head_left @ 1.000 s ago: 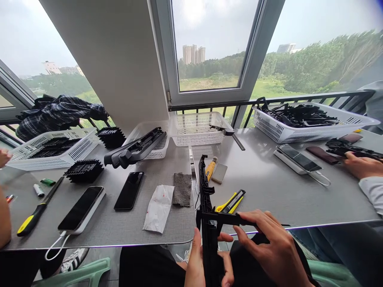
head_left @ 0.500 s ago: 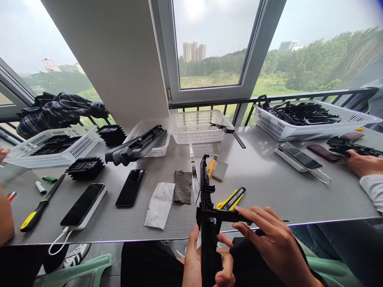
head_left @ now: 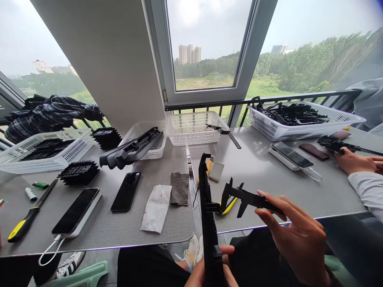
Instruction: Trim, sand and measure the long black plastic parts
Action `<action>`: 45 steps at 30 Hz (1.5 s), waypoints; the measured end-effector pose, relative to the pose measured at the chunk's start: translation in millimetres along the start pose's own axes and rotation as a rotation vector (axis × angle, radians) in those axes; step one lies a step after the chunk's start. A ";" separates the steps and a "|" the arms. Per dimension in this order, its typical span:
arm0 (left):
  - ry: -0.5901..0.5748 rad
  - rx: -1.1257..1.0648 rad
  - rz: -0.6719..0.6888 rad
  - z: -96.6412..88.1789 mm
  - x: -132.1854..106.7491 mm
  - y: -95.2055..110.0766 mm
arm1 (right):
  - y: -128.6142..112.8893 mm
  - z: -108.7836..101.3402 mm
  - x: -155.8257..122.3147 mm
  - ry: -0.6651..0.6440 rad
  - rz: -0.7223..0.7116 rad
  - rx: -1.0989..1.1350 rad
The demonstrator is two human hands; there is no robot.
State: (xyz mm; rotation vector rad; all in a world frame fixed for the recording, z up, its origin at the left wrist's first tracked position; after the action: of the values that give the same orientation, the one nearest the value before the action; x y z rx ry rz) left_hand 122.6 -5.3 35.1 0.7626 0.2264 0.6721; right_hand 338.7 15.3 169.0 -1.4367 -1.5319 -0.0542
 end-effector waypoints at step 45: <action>0.117 -0.396 -0.125 33.8 35.0 9.5 | -8.6 24.8 20.6 -0.326 -0.382 -0.065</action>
State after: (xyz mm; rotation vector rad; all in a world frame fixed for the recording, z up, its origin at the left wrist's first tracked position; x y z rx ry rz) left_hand 159.3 2.9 67.4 0.3278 0.2366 0.6190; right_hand 321.2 43.1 174.8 -1.2253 -2.0774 -0.1041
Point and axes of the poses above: each hand's wrist, its own x-axis towards the middle knuckle, its own z-axis out of the palm, y = z × x, the point moved 7 cm from there along x, towards the middle knuckle, and after that the axes turned 5 degrees about -y, right-handed, at the moved point
